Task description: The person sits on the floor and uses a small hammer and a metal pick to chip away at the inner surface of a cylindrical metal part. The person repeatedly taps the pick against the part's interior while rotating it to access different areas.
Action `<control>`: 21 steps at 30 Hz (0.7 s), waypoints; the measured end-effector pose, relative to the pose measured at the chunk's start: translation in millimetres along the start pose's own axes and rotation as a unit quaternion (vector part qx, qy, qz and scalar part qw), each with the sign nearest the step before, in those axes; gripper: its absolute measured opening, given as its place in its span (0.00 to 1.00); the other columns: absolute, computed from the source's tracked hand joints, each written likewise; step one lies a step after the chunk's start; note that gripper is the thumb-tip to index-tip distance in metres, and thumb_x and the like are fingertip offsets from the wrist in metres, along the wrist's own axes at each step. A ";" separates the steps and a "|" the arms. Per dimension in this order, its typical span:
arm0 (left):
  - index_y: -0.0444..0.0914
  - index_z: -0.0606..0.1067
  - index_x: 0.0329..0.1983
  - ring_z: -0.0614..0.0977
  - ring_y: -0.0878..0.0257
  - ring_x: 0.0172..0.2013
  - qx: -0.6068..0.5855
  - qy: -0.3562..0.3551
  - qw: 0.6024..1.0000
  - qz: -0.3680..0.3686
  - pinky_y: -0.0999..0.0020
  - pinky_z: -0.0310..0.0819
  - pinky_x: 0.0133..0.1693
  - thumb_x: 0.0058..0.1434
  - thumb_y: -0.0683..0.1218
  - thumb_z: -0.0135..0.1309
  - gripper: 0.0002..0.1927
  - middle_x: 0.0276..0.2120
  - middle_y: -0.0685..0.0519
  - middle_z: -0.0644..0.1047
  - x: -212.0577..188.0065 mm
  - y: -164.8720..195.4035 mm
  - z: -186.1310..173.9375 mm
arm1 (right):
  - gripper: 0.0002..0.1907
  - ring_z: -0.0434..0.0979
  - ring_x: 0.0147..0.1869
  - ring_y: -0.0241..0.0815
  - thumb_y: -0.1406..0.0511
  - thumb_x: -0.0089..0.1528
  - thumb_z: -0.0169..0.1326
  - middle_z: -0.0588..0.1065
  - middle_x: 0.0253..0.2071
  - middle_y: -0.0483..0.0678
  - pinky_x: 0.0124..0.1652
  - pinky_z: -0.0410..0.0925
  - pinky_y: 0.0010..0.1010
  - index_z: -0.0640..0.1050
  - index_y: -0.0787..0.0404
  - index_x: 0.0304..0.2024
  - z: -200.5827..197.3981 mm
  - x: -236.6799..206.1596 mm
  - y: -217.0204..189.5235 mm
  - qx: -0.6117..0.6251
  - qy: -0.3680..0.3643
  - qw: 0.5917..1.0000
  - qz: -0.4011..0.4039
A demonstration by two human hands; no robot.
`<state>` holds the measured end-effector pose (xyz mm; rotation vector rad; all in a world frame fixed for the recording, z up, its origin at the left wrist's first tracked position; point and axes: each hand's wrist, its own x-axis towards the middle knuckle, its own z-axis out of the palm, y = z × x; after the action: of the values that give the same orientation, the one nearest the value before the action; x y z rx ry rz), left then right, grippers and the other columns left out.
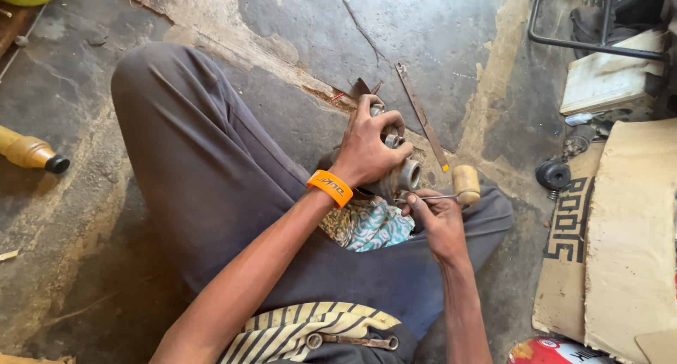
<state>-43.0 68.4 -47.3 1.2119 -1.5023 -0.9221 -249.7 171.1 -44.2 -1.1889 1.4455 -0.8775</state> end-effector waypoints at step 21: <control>0.38 0.78 0.34 0.74 0.42 0.55 -0.006 0.000 1.000 0.009 0.51 0.70 0.57 0.48 0.52 0.64 0.16 0.53 0.40 0.67 -0.4 5.2 -5.0 | 0.08 0.76 0.36 0.30 0.69 0.69 0.53 0.77 0.32 0.46 0.38 0.70 0.21 0.79 0.71 0.41 44.5 -24.2 -16.1 -0.083 0.127 0.984 -0.096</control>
<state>-39.5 70.0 -41.2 1.1876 -1.5045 -0.9176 -203.0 193.5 -32.2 -1.3982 1.6528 -1.0900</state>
